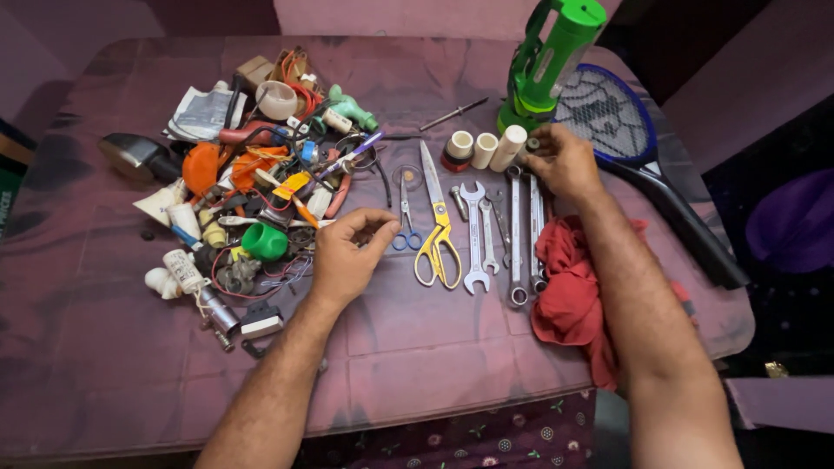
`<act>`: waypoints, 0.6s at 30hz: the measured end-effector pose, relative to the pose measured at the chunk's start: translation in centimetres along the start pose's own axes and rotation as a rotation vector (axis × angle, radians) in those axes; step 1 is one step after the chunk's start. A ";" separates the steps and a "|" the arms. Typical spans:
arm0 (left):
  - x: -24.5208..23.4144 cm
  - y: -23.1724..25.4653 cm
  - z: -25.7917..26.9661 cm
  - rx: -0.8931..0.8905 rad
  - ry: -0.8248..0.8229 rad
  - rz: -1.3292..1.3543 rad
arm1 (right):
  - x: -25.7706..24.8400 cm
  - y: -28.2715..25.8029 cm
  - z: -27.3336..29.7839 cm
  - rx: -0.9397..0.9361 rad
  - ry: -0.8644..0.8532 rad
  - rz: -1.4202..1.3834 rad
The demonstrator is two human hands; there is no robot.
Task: The person cleans and assembles small plastic and rubber components at a workstation.
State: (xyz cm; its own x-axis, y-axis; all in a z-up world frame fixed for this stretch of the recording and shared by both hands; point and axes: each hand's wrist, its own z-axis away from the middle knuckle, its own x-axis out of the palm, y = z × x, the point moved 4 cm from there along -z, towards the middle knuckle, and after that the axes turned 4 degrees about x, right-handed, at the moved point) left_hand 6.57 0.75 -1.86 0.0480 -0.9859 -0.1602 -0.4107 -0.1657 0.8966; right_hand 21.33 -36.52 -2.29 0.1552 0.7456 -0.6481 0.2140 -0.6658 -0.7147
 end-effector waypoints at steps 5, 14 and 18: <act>0.0 -0.1 -0.1 -0.004 0.003 0.001 | 0.2 0.3 0.3 -0.029 0.025 -0.015; -0.2 0.4 -0.1 -0.023 0.019 -0.025 | 0.6 -0.1 1.1 -0.068 0.043 -0.154; -0.4 0.9 -0.1 -0.025 0.023 -0.055 | 0.7 -0.7 1.5 -0.118 0.019 -0.132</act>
State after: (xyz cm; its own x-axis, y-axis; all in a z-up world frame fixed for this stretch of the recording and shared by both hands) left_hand 6.32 0.98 -0.96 0.0906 -0.9755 -0.2003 -0.3844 -0.2198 0.8966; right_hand 19.85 -35.61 -2.63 0.1358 0.8275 -0.5448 0.3448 -0.5550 -0.7570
